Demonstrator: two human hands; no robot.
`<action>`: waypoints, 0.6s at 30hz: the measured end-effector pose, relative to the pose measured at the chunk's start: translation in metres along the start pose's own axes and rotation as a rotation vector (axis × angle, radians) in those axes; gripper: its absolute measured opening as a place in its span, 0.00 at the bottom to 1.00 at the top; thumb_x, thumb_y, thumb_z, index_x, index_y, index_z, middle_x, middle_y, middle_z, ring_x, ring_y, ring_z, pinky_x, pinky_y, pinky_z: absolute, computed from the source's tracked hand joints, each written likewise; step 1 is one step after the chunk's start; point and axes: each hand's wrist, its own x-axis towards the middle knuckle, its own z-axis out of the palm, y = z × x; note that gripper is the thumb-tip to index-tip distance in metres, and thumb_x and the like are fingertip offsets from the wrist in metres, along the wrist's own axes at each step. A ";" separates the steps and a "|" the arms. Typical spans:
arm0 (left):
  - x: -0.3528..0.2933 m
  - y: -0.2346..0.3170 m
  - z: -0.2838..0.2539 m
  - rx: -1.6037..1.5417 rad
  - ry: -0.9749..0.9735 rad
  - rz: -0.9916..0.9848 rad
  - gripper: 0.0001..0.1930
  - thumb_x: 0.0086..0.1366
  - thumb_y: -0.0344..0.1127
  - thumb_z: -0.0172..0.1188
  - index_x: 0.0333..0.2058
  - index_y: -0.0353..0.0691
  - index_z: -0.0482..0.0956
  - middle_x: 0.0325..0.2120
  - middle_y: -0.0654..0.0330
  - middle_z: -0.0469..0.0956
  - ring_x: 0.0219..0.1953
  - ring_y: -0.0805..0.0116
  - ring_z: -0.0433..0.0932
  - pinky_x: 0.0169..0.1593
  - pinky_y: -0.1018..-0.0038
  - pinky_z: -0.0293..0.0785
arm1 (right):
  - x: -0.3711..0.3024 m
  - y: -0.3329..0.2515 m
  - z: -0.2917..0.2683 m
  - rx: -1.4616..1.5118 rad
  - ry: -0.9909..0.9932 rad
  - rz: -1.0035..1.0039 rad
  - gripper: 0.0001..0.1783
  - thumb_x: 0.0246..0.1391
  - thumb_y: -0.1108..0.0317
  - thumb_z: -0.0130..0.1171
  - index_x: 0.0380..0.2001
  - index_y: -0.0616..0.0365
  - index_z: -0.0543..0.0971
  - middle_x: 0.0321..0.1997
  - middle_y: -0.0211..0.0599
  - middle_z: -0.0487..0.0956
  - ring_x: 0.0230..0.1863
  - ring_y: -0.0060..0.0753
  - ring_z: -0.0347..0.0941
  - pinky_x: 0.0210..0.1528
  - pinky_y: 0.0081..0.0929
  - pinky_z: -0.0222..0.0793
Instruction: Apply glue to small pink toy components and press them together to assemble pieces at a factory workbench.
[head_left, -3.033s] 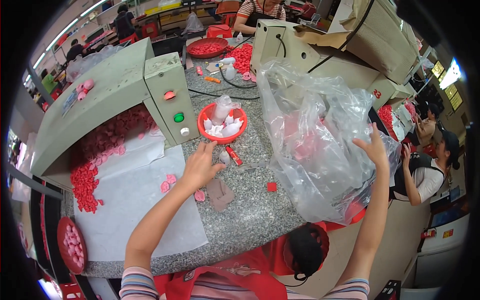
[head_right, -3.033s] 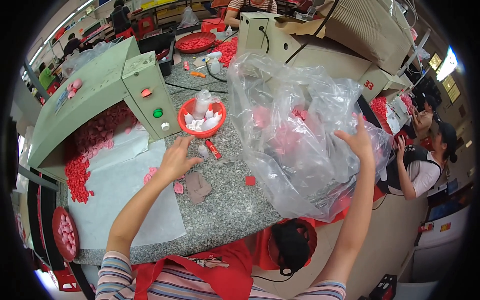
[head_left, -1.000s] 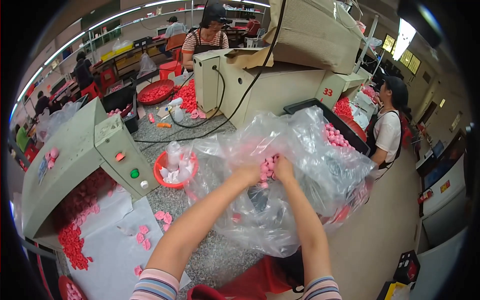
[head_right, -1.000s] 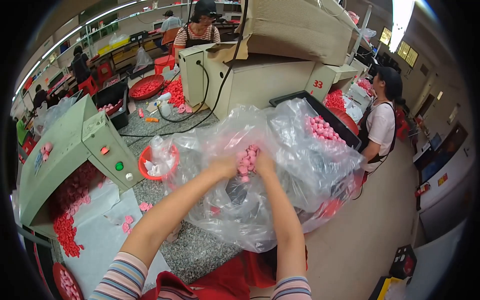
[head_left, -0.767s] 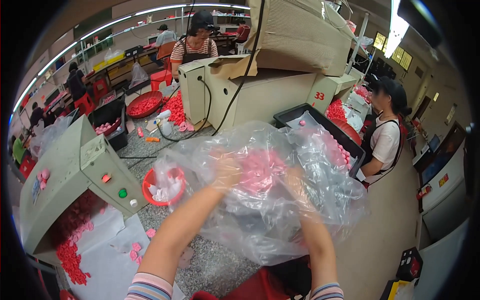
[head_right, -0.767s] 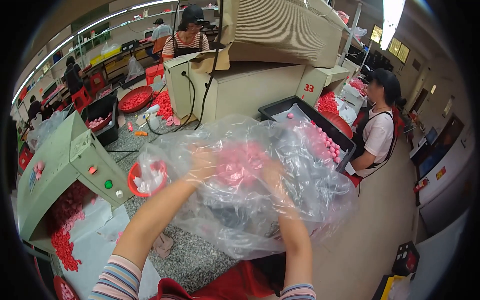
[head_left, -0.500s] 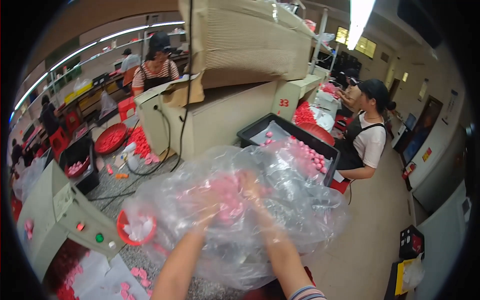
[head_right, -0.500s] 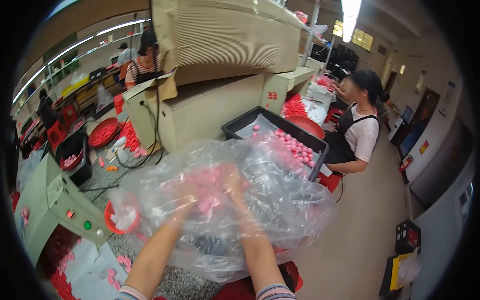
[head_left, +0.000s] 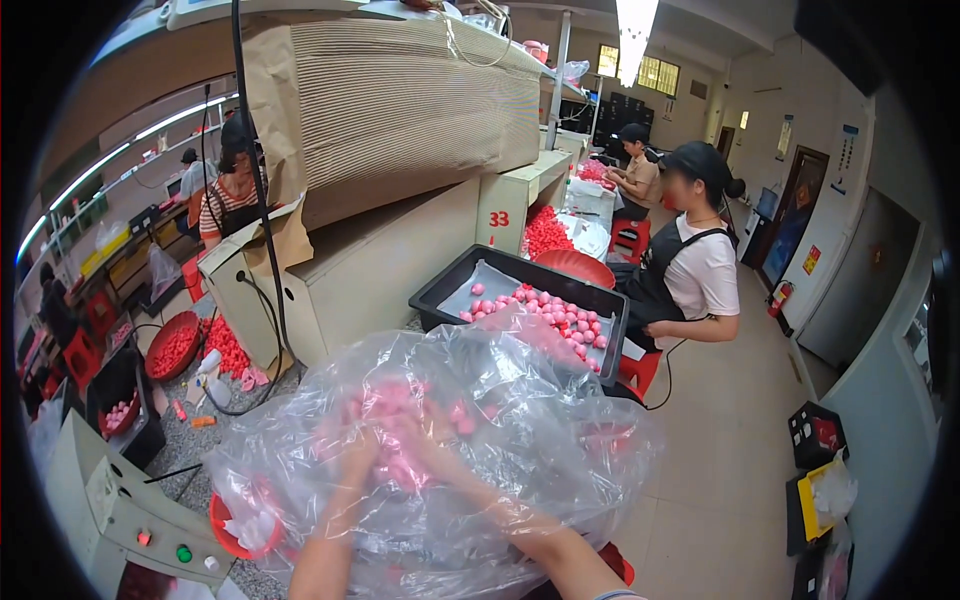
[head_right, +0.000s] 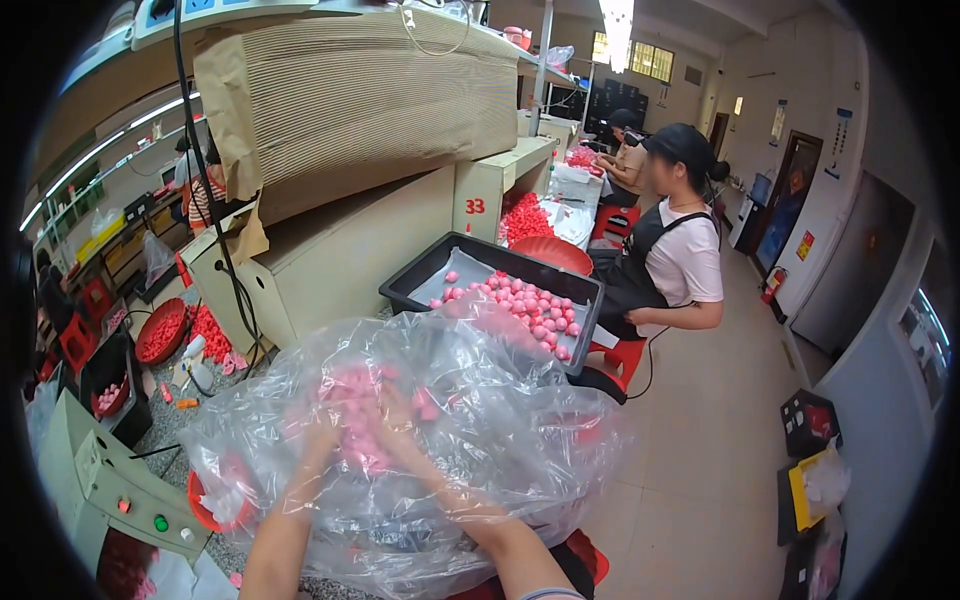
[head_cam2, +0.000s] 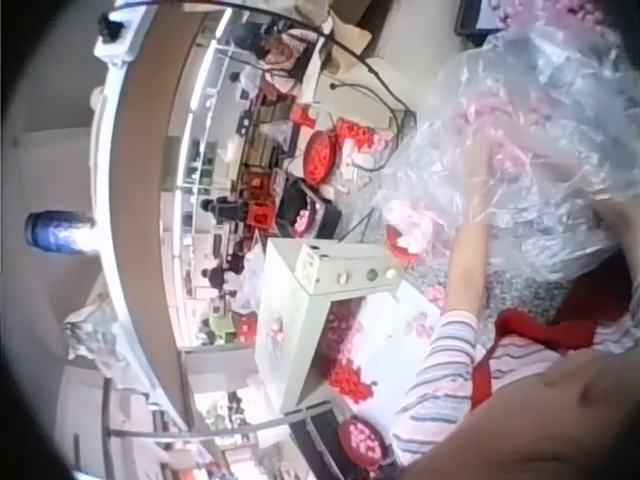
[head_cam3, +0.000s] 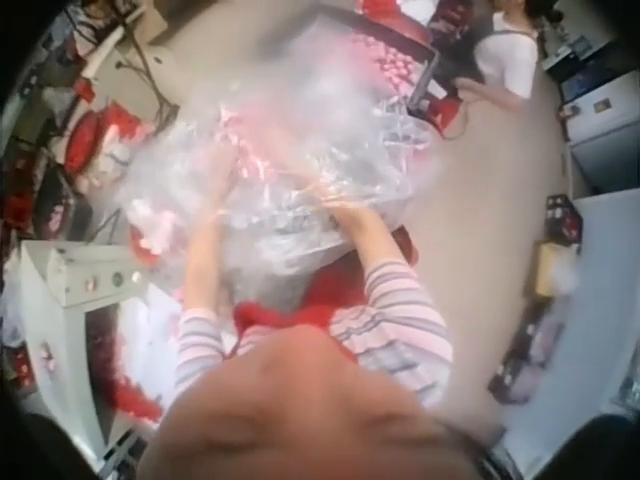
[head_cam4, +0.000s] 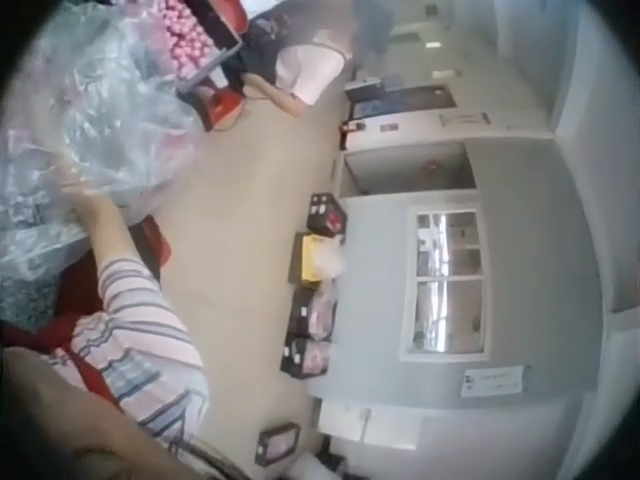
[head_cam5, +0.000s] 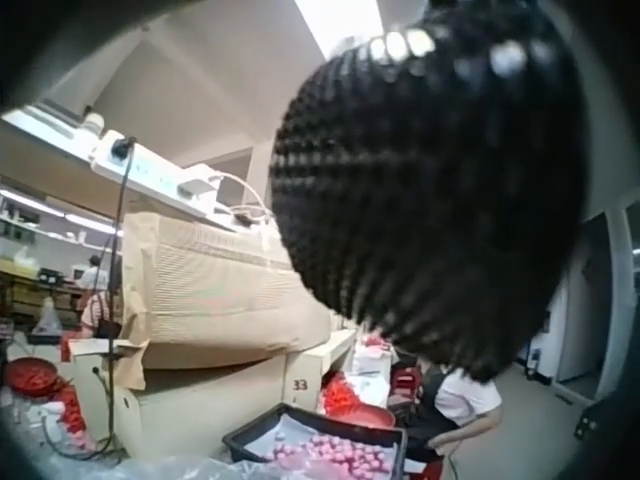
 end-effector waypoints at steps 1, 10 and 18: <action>-0.016 -0.093 -0.019 0.308 0.052 0.159 0.17 0.52 0.35 0.55 0.43 0.42 0.72 0.41 0.51 0.73 0.43 0.55 0.72 0.47 0.64 0.67 | -0.008 -0.009 -0.001 -0.091 -0.135 0.204 0.28 0.56 0.51 0.44 0.52 0.62 0.63 0.53 0.46 0.66 0.55 0.42 0.61 0.56 0.31 0.56; 0.036 -0.058 0.055 0.141 0.004 0.008 0.21 0.49 0.39 0.58 0.42 0.39 0.70 0.39 0.52 0.73 0.42 0.54 0.71 0.47 0.63 0.66 | 0.022 -0.003 0.029 0.032 -0.003 0.205 0.25 0.56 0.54 0.44 0.50 0.60 0.66 0.49 0.42 0.68 0.49 0.37 0.65 0.48 0.30 0.60; 0.043 -0.035 0.051 -0.121 -0.079 -0.057 0.21 0.59 0.49 0.50 0.42 0.39 0.73 0.36 0.54 0.74 0.39 0.62 0.72 0.42 0.67 0.68 | 0.022 -0.010 0.042 0.094 -0.101 0.260 0.21 0.56 0.56 0.44 0.48 0.58 0.68 0.46 0.38 0.71 0.42 0.33 0.69 0.41 0.28 0.64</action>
